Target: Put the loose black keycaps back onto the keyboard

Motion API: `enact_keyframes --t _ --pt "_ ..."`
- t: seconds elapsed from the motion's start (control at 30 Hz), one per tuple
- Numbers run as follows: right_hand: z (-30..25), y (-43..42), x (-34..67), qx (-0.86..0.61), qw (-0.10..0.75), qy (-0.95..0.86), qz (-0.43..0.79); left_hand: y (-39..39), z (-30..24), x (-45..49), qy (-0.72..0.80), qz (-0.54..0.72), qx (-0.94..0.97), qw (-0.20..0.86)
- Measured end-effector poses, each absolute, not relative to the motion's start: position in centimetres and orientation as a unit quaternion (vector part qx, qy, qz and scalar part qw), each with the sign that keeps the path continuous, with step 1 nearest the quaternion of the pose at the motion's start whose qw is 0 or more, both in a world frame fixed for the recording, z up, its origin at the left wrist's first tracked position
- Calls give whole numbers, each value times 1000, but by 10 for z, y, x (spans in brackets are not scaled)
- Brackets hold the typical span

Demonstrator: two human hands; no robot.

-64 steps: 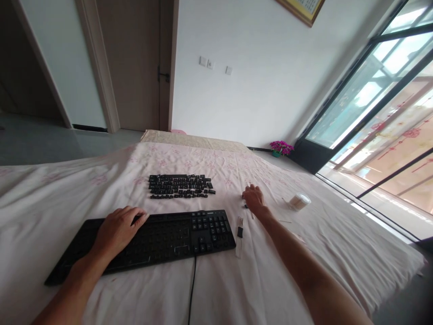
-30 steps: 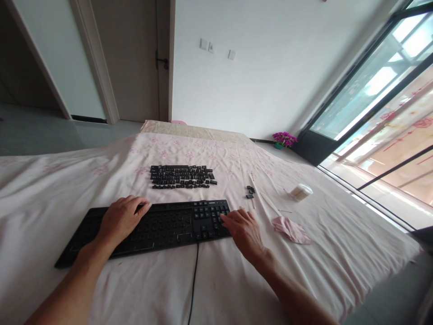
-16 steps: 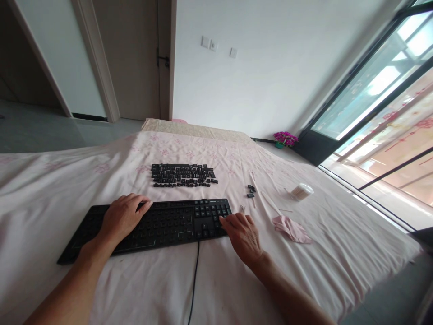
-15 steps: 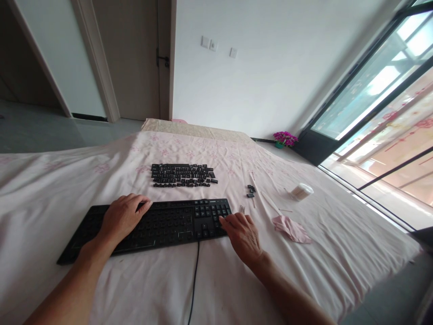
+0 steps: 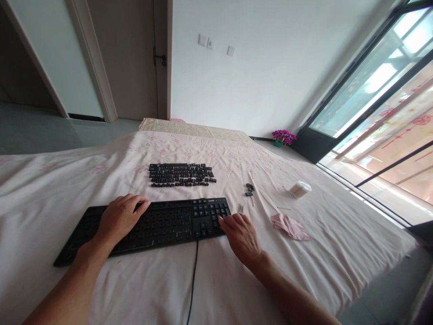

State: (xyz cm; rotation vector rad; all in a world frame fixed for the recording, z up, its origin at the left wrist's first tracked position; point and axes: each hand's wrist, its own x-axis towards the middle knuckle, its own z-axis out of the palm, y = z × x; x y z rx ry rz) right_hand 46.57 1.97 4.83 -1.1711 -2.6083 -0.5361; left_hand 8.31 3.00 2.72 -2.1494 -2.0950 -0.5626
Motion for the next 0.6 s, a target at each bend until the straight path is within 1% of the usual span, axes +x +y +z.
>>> enact_keyframes --t 0.27,0.47,0.6 --pt "52 11 460 -393 83 -892 -207 30 26 83 -683 -182 -706 53" --pt "52 0 454 -413 39 -880 -232 30 26 84 -683 -179 -707 50" --pt "54 0 454 -415 40 -886 -203 30 26 83 -683 -177 -707 48"
